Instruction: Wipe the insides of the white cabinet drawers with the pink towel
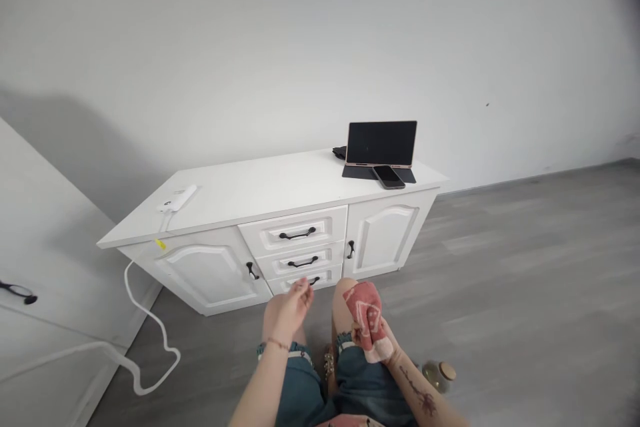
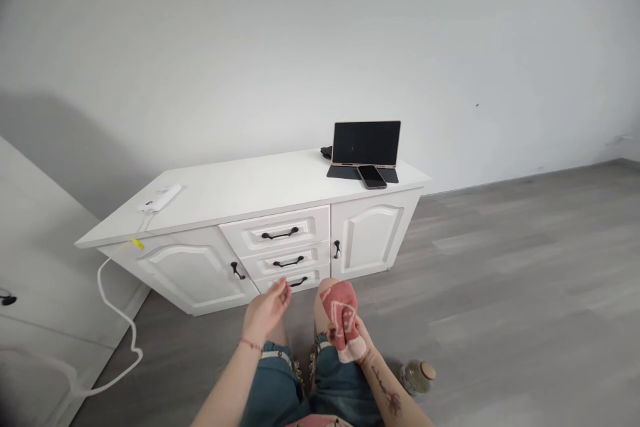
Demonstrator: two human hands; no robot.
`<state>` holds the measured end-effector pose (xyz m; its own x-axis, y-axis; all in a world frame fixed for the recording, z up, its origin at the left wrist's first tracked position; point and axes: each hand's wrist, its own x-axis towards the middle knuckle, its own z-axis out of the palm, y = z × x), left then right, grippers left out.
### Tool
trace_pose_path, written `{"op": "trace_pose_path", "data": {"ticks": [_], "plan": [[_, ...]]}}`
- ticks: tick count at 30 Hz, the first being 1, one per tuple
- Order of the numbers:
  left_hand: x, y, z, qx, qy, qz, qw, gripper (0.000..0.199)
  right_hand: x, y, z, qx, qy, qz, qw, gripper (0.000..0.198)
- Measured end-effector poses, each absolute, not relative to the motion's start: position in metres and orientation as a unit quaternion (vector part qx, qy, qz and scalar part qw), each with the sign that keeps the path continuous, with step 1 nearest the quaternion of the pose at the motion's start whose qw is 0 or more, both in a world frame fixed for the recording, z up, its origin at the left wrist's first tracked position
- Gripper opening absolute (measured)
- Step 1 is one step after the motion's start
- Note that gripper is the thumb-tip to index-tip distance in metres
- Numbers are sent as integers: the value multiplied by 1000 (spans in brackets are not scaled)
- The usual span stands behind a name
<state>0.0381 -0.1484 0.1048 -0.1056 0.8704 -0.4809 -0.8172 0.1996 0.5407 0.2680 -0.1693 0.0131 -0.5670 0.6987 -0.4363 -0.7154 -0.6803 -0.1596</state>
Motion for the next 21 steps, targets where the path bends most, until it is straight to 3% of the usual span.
{"op": "trace_pose_path", "data": {"ticks": [7,14,21], "plan": [[58,-269,29,-26,341,628,699,27,256,-183,13,-239,-19,897,372,18],[57,-273,22,59,186,591,783,41,252,-207,35,-261,-86,894,353,19],[61,-282,22,93,174,592,781,43,264,-220,47,-250,-99,887,375,18]]}}
